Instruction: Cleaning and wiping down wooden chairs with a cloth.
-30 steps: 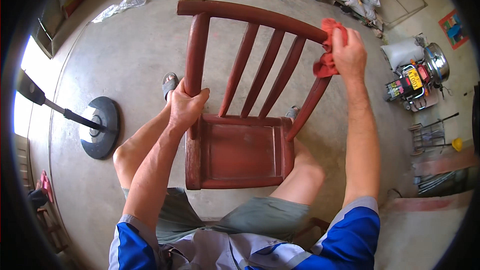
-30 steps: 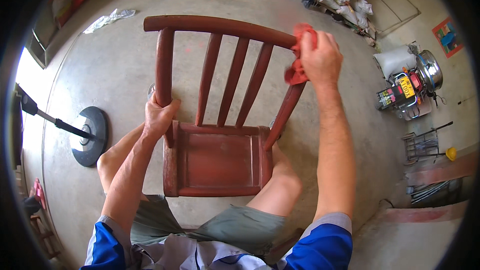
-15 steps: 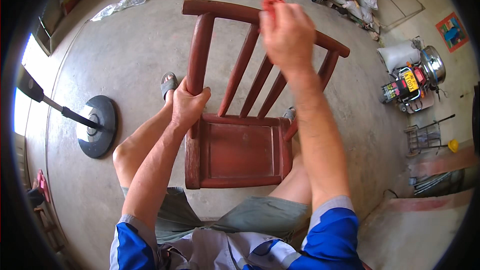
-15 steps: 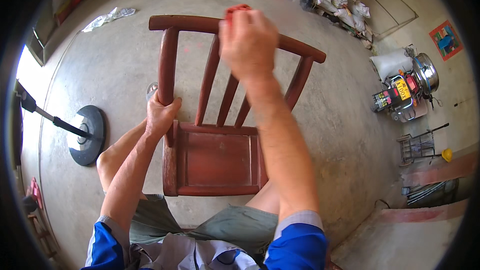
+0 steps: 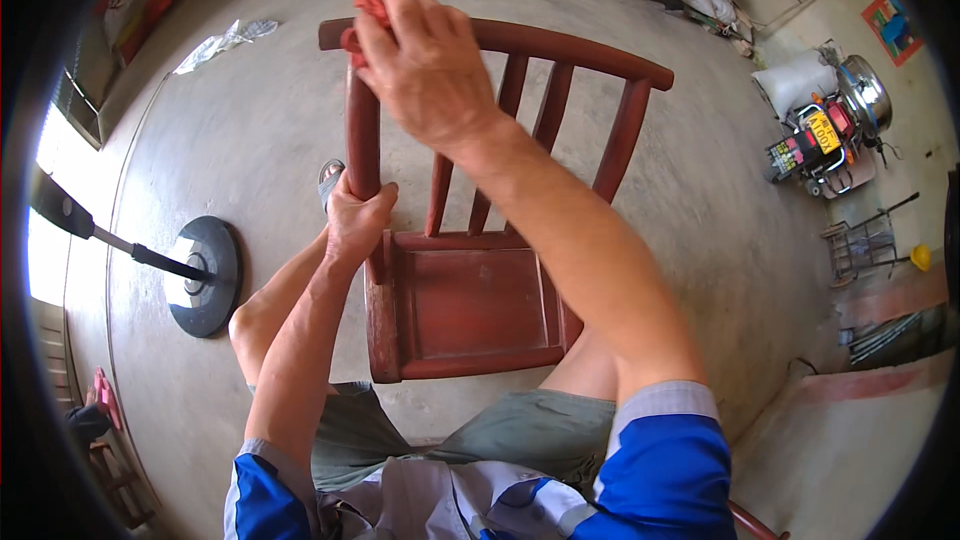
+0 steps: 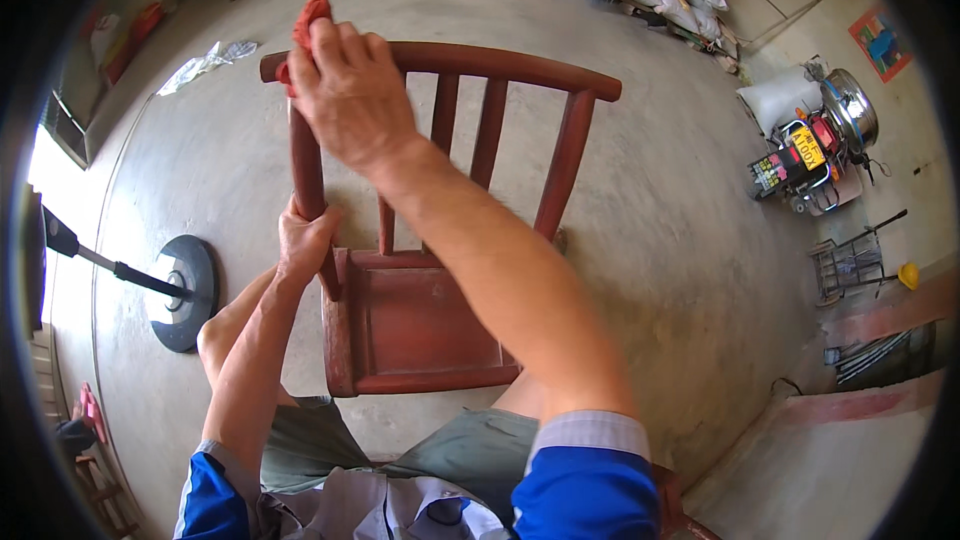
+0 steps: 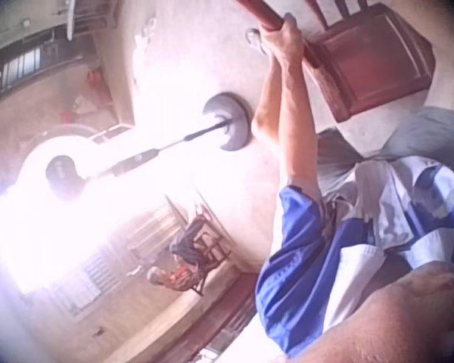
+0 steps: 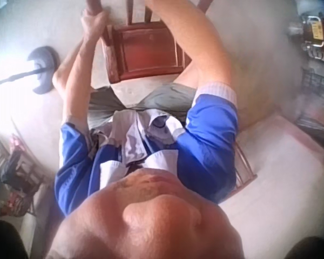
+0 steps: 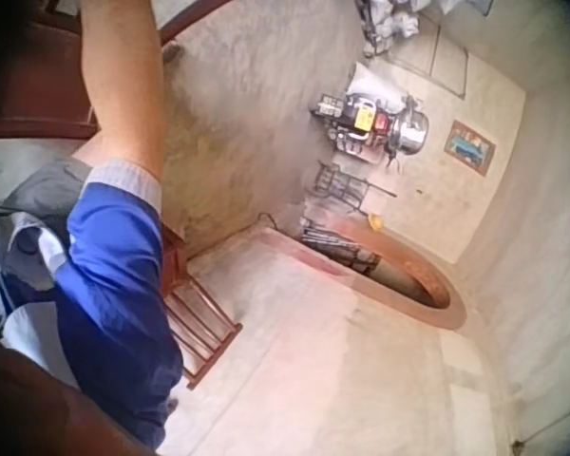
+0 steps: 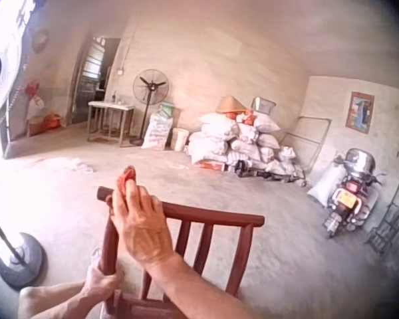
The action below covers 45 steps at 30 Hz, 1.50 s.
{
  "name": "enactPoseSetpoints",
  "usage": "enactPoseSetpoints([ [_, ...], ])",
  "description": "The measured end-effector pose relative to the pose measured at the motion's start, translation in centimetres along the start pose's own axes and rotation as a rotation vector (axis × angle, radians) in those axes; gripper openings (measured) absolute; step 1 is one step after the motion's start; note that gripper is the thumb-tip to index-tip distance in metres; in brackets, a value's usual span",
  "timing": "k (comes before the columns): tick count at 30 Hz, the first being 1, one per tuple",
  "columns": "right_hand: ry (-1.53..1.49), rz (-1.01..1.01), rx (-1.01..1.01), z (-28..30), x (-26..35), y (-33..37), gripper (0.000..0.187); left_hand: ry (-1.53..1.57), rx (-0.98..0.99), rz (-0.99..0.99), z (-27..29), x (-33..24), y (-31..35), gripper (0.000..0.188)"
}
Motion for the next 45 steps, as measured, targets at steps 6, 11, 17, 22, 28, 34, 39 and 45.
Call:
enactPoseSetpoints([
  [6, 0.123, -0.093, 0.026, 4.8, -6.2, 3.6, 0.048, 0.012, 0.013, -0.021, 0.0, 0.2, -0.4, 0.017],
  [11, 0.168, -0.167, 0.015, 6.9, -10.4, 6.8, 0.039, 0.013, 0.000, -0.051, 0.2, 0.2, -0.2, 0.015],
  [17, 0.337, -0.347, 0.059, 11.7, -16.9, 11.3, 0.029, -0.005, -0.001, -0.007, -0.3, -0.3, 0.0, 0.015],
  [22, 0.216, -0.700, 0.188, 12.2, -21.4, 12.3, 0.037, 0.015, 0.004, 0.010, 0.1, 0.2, -0.1, 0.020],
  [28, 0.245, -0.792, -0.058, 10.8, -18.6, 13.1, 0.034, 0.009, 0.008, 0.021, -0.2, -0.8, 0.3, 0.019],
  [34, 0.336, -0.525, -0.242, 7.8, -9.6, 11.5, 0.039, 0.016, 0.014, 0.008, -0.1, 0.0, -0.1, 0.022],
  [39, -0.230, -0.852, -0.263, 6.9, -6.9, 12.6, 0.044, -0.032, 0.007, -0.019, 0.0, -0.1, 0.0, 0.027],
  [45, -0.270, -0.995, -0.206, 8.5, -6.6, 13.2, 0.045, -0.005, 0.019, 0.007, -0.4, -0.3, 0.1, 0.028],
])
Point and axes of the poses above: each hand's wrist, its own y-axis away from the middle knuckle, its own z-axis out of the back of the hand, x = y × z, the point moved 5 cm from there along -y, towards the middle knuckle
